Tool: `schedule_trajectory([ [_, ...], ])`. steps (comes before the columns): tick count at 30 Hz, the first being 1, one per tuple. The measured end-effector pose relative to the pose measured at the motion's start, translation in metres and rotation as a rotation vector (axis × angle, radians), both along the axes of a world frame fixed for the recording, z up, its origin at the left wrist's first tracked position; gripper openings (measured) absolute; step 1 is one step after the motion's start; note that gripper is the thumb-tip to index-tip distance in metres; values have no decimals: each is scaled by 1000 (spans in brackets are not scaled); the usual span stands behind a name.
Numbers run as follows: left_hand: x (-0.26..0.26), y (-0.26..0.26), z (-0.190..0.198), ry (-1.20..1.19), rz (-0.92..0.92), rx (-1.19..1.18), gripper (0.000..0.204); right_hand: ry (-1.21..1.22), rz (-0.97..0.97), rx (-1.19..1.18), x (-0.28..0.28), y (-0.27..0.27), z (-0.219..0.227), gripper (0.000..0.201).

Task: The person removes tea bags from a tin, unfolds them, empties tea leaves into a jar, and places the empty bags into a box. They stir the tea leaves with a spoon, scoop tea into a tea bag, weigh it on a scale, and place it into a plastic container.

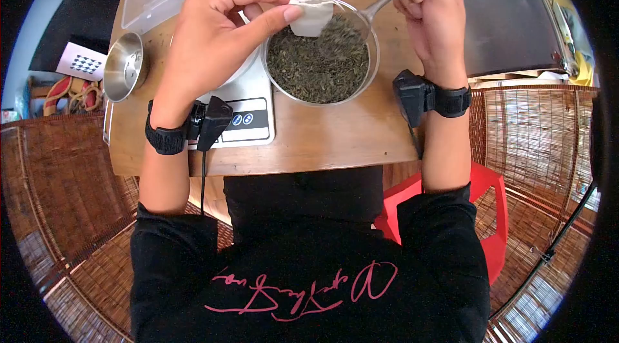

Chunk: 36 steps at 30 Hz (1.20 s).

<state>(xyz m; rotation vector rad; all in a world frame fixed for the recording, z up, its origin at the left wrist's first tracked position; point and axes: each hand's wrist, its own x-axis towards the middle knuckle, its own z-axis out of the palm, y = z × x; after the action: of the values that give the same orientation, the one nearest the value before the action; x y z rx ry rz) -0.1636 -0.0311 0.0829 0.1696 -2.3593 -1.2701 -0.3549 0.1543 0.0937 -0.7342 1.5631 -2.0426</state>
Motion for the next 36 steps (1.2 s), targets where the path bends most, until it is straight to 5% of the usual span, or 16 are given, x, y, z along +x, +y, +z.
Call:
schedule_trajectory([
  [5, 4, 5, 6, -77, -17, -32, 20, 92, -178, -177, -6, 3, 1, 33],
  [6, 4, 5, 5, -78, -14, -29, 20, -178, 259, -520, -77, 12, -50, 32],
  [7, 2, 5, 3, -49, -31, -20, 20, -180, 260, -516, -74, 13, -50, 32],
  [9, 1, 7, 0, -22, -47, -7, 20, -448, -51, -635, -57, 17, -39, 31],
  [10, 2, 8, 1, -31, -51, 20, 20, -450, -51, -629, -40, 13, -27, 31],
  [12, 2, 10, 3, -40, -54, 50, 20, 115, -267, -256, -7, 0, -3, 31],
  [22, -2, 17, -3, -49, 5, 173, 18, 260, -329, -307, 8, -6, 5, 32],
  [24, -4, 16, -7, 17, -10, 212, 17, 470, -213, -341, 2, -2, -1, 35],
  [33, 0, 26, 4, -49, 22, 70, 16, 405, -399, -232, 9, -7, 3, 37],
  [36, 0, 27, 4, -73, 49, 13, 15, 282, -247, -306, -16, 2, -8, 38],
])
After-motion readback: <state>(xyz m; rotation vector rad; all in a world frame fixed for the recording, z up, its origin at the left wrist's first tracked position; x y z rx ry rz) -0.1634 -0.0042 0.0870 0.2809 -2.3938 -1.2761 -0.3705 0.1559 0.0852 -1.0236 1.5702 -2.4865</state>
